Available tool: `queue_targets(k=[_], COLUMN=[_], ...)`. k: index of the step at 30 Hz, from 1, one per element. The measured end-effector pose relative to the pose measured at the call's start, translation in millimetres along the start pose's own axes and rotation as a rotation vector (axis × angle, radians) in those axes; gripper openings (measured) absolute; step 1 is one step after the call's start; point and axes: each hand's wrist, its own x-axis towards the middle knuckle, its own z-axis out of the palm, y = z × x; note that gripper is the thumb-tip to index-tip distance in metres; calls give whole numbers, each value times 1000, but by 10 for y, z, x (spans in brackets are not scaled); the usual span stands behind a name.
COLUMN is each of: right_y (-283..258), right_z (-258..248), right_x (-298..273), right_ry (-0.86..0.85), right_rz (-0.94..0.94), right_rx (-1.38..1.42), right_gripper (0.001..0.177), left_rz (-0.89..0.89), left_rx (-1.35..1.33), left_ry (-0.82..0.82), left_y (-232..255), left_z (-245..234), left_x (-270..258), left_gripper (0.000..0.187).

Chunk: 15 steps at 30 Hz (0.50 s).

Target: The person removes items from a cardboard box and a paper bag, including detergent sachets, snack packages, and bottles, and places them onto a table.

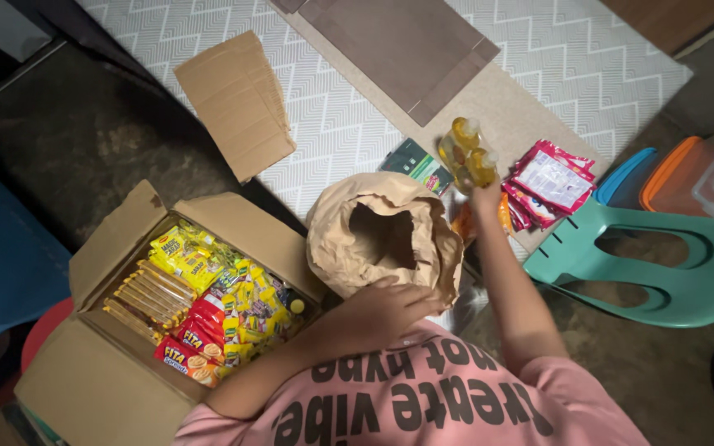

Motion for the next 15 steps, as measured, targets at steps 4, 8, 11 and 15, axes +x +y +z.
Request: queue_targets(k=[4, 8, 11, 15], right_y=[-77, -1016, -1862, -2353], right_z=[-123, -388, -575, -342], right_x=[-443, -1757, -2382, -2634], right_ry=[147, -51, -561, -610], right_rz=[-286, -496, -1127, -1210], right_rx=[-53, 383, -109, -636], right_gripper=[82, 65, 69, 40], left_rz=[-62, -629, -932, -878], left_rx=[130, 8, 165, 350], left_ry=[54, -41, 36, -258], left_y=[-230, -960, -1513, -2068], left_z=[76, 34, 7, 278], left_x=[27, 315, 350, 666], left_gripper=[39, 38, 47, 53])
